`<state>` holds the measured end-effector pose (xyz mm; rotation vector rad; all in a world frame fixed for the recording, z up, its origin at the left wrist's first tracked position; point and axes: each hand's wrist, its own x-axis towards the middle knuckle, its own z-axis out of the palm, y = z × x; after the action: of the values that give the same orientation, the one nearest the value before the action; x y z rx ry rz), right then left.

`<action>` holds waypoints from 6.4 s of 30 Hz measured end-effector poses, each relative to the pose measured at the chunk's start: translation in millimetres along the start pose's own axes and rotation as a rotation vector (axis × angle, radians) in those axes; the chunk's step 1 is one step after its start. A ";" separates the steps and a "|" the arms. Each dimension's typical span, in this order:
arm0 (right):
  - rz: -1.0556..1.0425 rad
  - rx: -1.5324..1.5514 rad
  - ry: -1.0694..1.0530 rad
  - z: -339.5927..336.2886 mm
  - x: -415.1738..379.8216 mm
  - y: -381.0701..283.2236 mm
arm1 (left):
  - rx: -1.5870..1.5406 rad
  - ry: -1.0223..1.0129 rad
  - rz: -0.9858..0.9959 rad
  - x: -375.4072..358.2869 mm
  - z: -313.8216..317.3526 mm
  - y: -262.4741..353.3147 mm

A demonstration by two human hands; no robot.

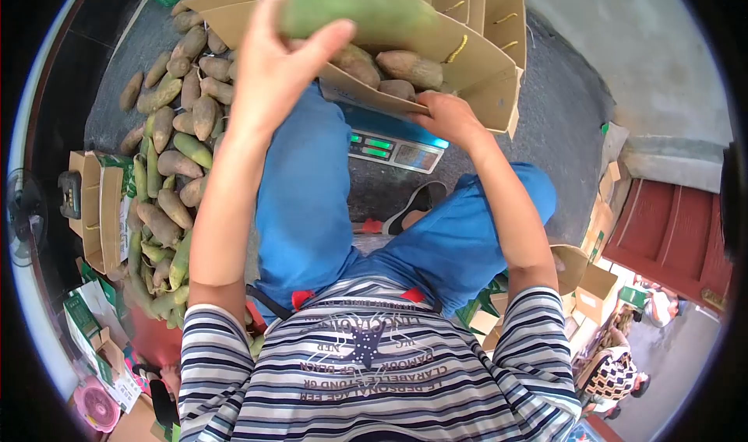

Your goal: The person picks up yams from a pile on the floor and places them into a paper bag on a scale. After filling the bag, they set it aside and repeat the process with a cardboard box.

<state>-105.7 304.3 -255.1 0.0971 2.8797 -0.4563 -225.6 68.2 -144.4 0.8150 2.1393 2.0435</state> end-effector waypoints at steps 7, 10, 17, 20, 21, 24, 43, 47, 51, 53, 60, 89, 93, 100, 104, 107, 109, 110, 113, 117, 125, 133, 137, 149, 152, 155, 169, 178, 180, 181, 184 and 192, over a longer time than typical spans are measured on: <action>-0.046 0.007 0.042 9.4 3.8 10.2 | 0.789 -0.415 0.224 -32.6 7.8 15.4; -0.035 -0.006 0.001 8.1 6.3 8.7 | 1.040 -0.654 0.271 -45.0 9.7 23.9; -0.025 0.133 0.072 -12.7 -4.3 2.0 | 1.119 -0.627 0.299 -43.6 6.2 21.3; -0.026 0.191 0.345 -35.3 -13.6 0.7 | 1.133 -0.640 0.317 -40.4 2.8 18.6; -0.006 0.178 0.416 -39.8 -18.8 3.0 | 1.146 -0.649 0.321 -39.2 2.3 17.8; 0.040 0.114 0.592 -53.3 -30.6 8.8 | 1.191 -0.661 0.315 -33.7 1.0 10.2; 0.453 0.270 0.929 -53.2 -143.1 11.4 | 1.146 -0.635 0.224 -29.5 2.1 6.8; 0.363 0.195 0.948 -45.7 -155.7 3.9 | 1.118 -0.658 0.204 -29.6 6.1 9.8; 0.367 0.521 0.975 -37.5 -158.4 21.6 | 1.031 -0.782 0.017 -13.9 11.2 23.8; 0.395 0.685 0.932 -34.8 -157.3 37.7 | 0.921 -0.813 0.014 7.1 6.9 20.9; 0.468 0.713 0.632 -31.4 -139.0 93.1 | 1.018 -0.563 0.062 96.8 37.4 -45.0; 0.731 0.263 0.147 -13.2 -94.7 176.0 | 0.640 -0.631 -0.478 113.6 61.2 -141.4; 0.815 0.311 0.184 -17.4 -175.8 220.2 | 0.544 -0.776 -0.433 76.0 130.0 -105.0; 1.132 0.020 0.219 -66.1 -329.7 310.4 | 0.186 -0.928 -0.624 -23.7 304.6 -116.2; 1.097 -0.160 0.446 -60.2 -415.5 346.5 | 0.022 -1.281 -0.891 -90.4 382.2 -109.9; 1.281 -0.240 0.522 -35.0 -441.3 358.0 | -0.079 -1.506 -0.803 -72.2 376.9 -86.5; 1.388 -0.257 0.727 6.8 -442.5 374.9 | 0.096 -1.470 -0.635 -52.7 354.3 -70.9; 1.502 -0.210 0.727 25.2 -436.5 385.7 | 0.192 -1.434 -0.565 -43.2 340.9 -71.2; 1.227 -0.066 0.577 43.8 -384.9 360.1 | 0.336 -1.378 -0.402 -15.4 283.4 -62.0; 0.799 0.043 0.804 31.1 -293.4 290.4 | 0.626 -1.328 -0.197 1.9 212.0 -17.6; 0.307 0.077 0.802 15.3 -149.8 233.6 | 0.848 -1.250 -0.121 -11.2 130.2 -0.8; 0.188 -0.062 0.694 3.3 -10.9 229.8 | 1.115 -1.153 0.203 -15.0 121.6 -24.1; 0.271 0.038 0.632 19.4 19.3 241.7 | 1.144 -1.131 0.266 -19.5 114.6 -24.8; 0.521 -0.071 0.703 -16.2 -70.5 283.7 | 1.151 -1.171 0.298 -32.4 105.1 -21.0; 0.491 -0.029 0.592 -17.8 -130.9 270.5 | 1.132 -1.158 0.311 -33.9 106.5 -20.2; 0.446 0.069 0.243 5.6 -203.0 268.2 | 1.135 -1.157 0.331 -35.8 106.6 -17.2; 0.627 0.449 0.110 71.1 -49.8 182.7 | 1.184 -1.156 0.255 -41.9 106.0 -27.7; 0.906 0.061 0.423 68.4 -89.1 210.6 | 1.161 -1.144 0.291 -47.5 97.3 -29.1; 0.886 0.059 0.525 64.4 -97.0 213.5 | 1.152 -1.125 0.304 -47.8 94.7 -32.9; 0.888 0.080 0.516 57.6 -99.3 214.6 | 1.149 -1.116 0.306 -47.4 92.4 -34.3; 0.835 0.185 0.601 27.2 -110.7 195.6 | 1.128 -1.086 0.309 -48.6 87.0 -36.4; 0.433 0.422 0.878 -65.2 -157.2 87.6 | 1.159 -1.097 0.281 -55.8 85.4 -38.3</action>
<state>42.3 403.1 -184.6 1.2399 3.3228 -1.1459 -155.5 123.4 -207.1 1.7735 2.2289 -0.0798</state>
